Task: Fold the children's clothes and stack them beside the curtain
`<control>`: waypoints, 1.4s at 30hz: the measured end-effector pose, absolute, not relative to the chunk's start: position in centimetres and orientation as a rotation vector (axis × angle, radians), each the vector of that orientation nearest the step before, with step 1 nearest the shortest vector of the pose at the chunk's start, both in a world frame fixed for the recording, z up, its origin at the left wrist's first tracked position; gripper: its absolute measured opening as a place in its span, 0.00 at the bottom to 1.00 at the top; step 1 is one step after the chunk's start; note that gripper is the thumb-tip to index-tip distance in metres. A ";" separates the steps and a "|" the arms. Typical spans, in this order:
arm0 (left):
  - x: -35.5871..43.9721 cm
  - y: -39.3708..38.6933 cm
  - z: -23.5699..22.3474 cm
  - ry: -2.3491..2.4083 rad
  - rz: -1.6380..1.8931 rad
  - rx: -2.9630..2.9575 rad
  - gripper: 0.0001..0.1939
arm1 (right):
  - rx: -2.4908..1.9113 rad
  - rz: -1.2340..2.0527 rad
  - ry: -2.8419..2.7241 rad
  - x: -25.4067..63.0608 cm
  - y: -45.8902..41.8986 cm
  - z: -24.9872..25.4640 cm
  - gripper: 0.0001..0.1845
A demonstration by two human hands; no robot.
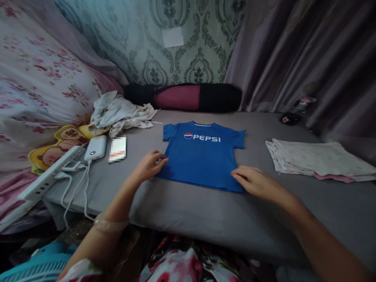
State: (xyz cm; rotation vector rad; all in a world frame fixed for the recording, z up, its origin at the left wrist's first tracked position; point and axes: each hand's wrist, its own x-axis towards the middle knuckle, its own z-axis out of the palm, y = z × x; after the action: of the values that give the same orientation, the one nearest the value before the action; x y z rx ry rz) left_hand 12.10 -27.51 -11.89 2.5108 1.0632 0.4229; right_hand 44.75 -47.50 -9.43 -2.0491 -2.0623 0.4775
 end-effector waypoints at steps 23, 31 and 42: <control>16.7 -23.4 -17.5 1.251 0.078 2.871 0.32 | -2.596 0.019 -1.694 44.5 -42.7 -16.7 0.37; 23.4 -23.7 -15.8 1.037 0.142 2.962 0.27 | -2.476 0.163 -1.818 42.6 -38.0 -15.3 0.36; 31.8 -18.0 -18.1 1.066 0.177 2.807 0.31 | -2.509 0.209 -1.639 44.9 -28.8 -17.1 0.35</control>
State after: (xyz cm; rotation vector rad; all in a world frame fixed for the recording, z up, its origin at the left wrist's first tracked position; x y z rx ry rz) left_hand 31.81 -17.97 -18.09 2.8071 1.0657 0.1772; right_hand 44.93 -28.76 -17.06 -2.5091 -1.6394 0.2090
